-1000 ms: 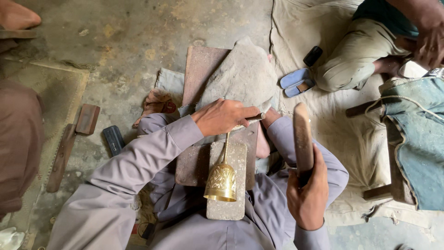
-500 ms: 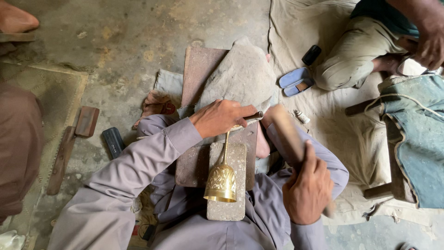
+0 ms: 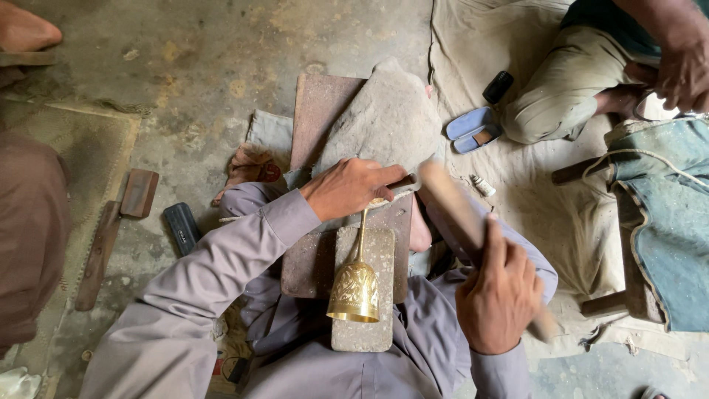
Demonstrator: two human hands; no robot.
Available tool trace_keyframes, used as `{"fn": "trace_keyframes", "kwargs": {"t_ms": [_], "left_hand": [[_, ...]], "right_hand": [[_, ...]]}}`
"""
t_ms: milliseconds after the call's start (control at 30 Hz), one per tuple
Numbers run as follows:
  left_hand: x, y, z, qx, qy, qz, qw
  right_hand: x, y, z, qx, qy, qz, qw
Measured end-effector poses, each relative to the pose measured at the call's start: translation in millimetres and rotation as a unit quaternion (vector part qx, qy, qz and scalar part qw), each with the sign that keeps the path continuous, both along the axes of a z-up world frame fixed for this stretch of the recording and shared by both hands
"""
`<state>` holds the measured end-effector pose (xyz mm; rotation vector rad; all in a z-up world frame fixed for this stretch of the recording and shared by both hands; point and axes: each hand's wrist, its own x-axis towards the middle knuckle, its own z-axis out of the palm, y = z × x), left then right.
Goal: The person sits on the floor and uses a hammer and chisel to engrave a decorative pattern on a brass bell. They repeatedly strike the chisel to create fine lines and shapes on the bell's surface.
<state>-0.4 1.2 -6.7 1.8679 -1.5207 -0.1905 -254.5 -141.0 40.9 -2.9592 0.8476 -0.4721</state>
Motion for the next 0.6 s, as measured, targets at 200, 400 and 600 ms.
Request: {"fn": "trace_keyframes", "kwargs": {"t_ms": [200, 400, 600], "left_hand": [[0, 0, 0, -0.002, -0.015, 0.017, 1.000], [2, 0, 0, 0.005, -0.015, 0.003, 1.000], [1, 5, -4, -0.033, -0.010, 0.023, 0.999]], "right_hand": [[3, -2, 10, -0.007, 0.031, 0.002, 0.999], [6, -2, 19, 0.090, -0.090, 0.018, 0.992], [13, -2, 18, 0.064, -0.116, 0.073, 0.988]]}}
